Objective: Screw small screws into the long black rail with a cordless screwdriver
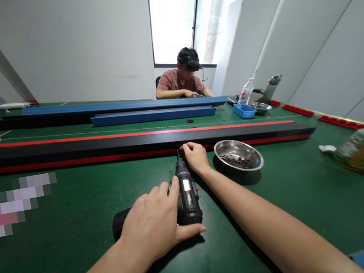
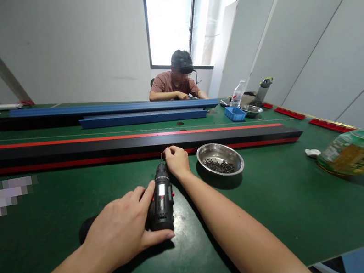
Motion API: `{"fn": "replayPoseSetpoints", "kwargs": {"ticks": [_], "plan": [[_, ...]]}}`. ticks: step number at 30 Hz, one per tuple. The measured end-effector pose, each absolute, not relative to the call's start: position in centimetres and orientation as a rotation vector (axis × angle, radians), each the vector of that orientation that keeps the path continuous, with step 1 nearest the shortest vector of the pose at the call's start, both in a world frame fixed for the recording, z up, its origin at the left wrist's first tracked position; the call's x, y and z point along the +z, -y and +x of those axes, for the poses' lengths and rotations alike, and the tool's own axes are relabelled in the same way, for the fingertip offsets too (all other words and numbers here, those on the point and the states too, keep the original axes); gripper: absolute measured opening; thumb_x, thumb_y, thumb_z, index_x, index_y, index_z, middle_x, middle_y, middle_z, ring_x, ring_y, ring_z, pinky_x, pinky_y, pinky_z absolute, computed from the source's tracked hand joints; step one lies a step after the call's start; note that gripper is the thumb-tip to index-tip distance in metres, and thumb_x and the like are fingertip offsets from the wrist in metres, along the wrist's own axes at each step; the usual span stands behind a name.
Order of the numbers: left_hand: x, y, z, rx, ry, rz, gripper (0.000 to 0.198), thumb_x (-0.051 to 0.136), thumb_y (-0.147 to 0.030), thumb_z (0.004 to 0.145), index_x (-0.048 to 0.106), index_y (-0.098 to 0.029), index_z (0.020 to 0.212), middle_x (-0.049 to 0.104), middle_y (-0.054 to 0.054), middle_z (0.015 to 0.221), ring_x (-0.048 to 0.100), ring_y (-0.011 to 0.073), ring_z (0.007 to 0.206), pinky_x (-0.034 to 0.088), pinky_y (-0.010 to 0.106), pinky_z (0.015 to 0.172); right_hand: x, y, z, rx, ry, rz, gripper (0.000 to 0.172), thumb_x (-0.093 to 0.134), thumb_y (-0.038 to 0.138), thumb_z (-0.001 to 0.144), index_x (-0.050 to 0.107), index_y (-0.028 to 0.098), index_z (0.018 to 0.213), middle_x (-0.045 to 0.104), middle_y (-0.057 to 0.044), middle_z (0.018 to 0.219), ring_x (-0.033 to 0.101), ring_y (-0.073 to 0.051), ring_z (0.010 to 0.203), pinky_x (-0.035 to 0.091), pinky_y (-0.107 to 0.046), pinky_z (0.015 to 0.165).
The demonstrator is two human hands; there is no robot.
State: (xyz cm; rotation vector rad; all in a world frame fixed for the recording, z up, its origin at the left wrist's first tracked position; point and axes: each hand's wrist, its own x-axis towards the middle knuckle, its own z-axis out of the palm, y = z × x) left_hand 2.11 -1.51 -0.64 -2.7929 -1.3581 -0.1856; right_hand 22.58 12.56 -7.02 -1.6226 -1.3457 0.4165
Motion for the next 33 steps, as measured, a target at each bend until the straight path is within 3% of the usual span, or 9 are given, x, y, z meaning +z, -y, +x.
{"fn": "replayPoseSetpoints", "kwargs": {"ticks": [14, 18, 22, 27, 33], "plan": [[-0.9, 1.2, 2.2, -0.18, 1.312, -2.793, 0.11, 0.048, -0.09, 0.08, 0.045, -0.009, 0.154, 0.071, 0.017, 0.12, 0.07, 0.0348, 0.102, 0.058, 0.047, 0.083, -5.1, -10.6, 21.7, 0.203, 1.443, -1.466, 0.034, 0.048, 0.033, 0.099, 0.078, 0.019, 0.095, 0.079, -0.006, 0.096, 0.07, -0.019, 0.085, 0.05, -0.027, 0.081], [-0.5, 1.4, 2.3, -0.187, 1.34, -2.797, 0.107, 0.053, -0.089, 0.079, 0.047, -0.012, 0.152, 0.07, 0.016, 0.118, 0.07, 0.0344, 0.1, 0.058, 0.047, 0.081, -1.8, -10.4, 22.6, 0.105, 1.546, -1.494, 0.033, 0.049, 0.035, 0.098, 0.078, 0.019, 0.095, 0.078, -0.007, 0.095, 0.07, -0.02, 0.082, 0.05, -0.028, 0.081], [-0.4, 1.8, 2.0, -0.204, 1.336, -2.8, 0.098, 0.055, -0.085, 0.08, 0.049, -0.016, 0.15, 0.069, 0.014, 0.115, 0.069, 0.0345, 0.099, 0.058, 0.047, 0.08, 3.1, -9.9, 26.1, 0.014, 1.727, -1.699, 0.027, 0.055, 0.028, 0.092, 0.077, 0.018, 0.081, 0.076, -0.01, 0.081, 0.07, -0.023, 0.079, 0.048, -0.03, 0.078], [-0.5, 2.0, 1.7, -0.187, 1.342, -2.811, 0.097, 0.054, -0.084, 0.082, 0.047, -0.016, 0.151, 0.068, 0.014, 0.115, 0.069, 0.0344, 0.098, 0.058, 0.047, 0.079, 5.5, -8.9, 32.7, 0.208, 1.886, -2.162, 0.017, 0.072, 0.028, 0.081, 0.075, 0.016, 0.069, 0.071, -0.01, 0.066, 0.064, -0.021, 0.06, 0.046, -0.029, 0.062], [-0.5, 1.9, 1.7, -0.173, 1.349, -2.805, 0.1, 0.053, -0.084, 0.083, 0.043, -0.014, 0.154, 0.068, 0.015, 0.116, 0.069, 0.0348, 0.099, 0.057, 0.048, 0.08, 4.4, -8.3, 36.7, 0.478, 1.94, -2.315, 0.031, 0.08, 0.045, 0.077, 0.074, 0.017, 0.066, 0.069, -0.007, 0.062, 0.063, -0.018, 0.055, 0.046, -0.027, 0.056]]}}
